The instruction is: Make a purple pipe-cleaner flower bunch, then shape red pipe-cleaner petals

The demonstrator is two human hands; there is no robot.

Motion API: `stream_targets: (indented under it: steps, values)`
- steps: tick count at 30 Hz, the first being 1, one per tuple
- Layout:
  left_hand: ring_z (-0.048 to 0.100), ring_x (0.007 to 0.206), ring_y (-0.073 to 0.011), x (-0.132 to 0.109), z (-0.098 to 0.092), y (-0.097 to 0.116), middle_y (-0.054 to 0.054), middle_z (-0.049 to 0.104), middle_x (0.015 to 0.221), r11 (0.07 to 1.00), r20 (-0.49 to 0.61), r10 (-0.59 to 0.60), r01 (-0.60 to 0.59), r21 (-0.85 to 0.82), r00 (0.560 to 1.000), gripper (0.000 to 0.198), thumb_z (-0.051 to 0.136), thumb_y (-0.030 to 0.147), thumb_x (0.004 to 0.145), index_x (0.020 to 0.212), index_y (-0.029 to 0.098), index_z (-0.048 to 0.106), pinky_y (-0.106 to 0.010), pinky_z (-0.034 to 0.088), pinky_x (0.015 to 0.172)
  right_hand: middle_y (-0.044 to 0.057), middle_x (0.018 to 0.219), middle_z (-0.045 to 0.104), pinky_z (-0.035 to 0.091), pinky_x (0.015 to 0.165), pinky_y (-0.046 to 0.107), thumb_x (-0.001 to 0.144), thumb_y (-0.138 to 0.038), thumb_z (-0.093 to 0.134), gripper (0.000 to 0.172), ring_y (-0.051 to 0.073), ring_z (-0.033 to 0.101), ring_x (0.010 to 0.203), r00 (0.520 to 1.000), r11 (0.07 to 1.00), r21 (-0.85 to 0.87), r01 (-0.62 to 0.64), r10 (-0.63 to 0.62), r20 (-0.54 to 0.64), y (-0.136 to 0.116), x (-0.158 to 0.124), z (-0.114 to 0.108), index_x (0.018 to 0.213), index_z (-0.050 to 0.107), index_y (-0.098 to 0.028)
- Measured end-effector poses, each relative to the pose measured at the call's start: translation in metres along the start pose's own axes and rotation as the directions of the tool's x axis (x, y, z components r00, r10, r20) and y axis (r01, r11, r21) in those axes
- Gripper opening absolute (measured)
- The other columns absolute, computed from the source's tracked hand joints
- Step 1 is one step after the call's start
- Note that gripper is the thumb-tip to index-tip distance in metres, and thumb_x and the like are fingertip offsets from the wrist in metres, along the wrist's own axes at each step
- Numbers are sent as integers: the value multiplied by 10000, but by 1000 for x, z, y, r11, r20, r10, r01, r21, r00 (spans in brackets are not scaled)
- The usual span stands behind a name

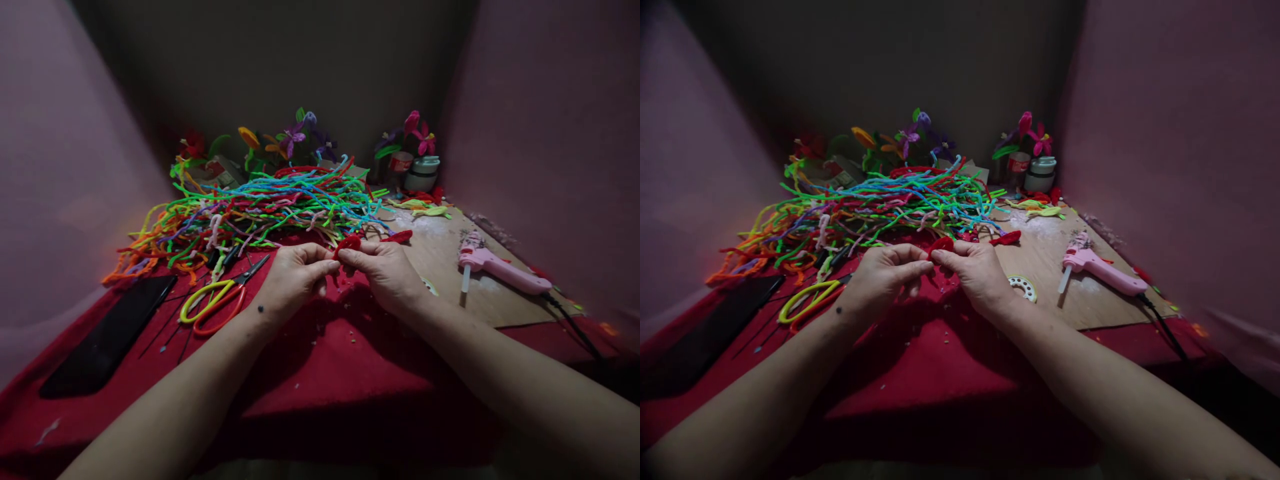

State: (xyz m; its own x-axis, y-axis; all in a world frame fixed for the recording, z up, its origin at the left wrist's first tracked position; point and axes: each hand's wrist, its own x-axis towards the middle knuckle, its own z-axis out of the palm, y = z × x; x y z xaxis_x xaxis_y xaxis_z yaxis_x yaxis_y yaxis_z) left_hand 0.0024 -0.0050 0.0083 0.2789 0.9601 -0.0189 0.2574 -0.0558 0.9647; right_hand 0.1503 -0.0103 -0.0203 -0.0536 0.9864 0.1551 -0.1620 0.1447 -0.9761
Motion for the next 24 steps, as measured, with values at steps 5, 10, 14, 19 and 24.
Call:
stream_targets:
  steps: [5,10,14,19,24]
  values:
    - [308,300,-40,0,0,-3,38,484,370,993,46,-88,92,-80,995,219,644,324,684,604,140,556,-180,187,344,-17,652,591,386,635,250,719,-277,641,121,94,491,610,994,998,8,69,-69,83,1,0,0,704,667,-159]
    - [359,337,-38,5,-7,1,49,492,428,998,5,-66,66,24,998,232,715,309,619,645,132,568,-168,221,355,-7,638,588,385,578,241,791,-322,566,187,92,501,563,986,999,-11,48,-46,160,1,-1,1,749,625,-150]
    - [393,422,-27,6,-13,0,17,596,693,988,37,59,-53,-148,998,291,690,315,662,898,155,630,-166,258,393,-6,584,573,370,525,224,790,-333,560,226,81,479,511,973,995,-97,8,15,232,-4,-4,3,677,601,-141]
    - [373,439,-33,6,-15,-5,25,558,608,980,124,78,-53,-194,989,246,659,314,708,901,161,666,-171,243,415,-20,519,536,348,485,216,766,-343,571,248,72,440,460,952,983,-165,-78,123,281,-9,-6,4,622,613,-145]
    - [365,426,-39,6,-12,-5,44,496,506,983,97,115,-99,-155,989,172,648,314,718,715,143,625,-173,236,411,-11,533,554,335,505,224,764,-317,559,248,72,432,473,951,981,-174,-85,132,278,-8,-6,2,599,624,-143]
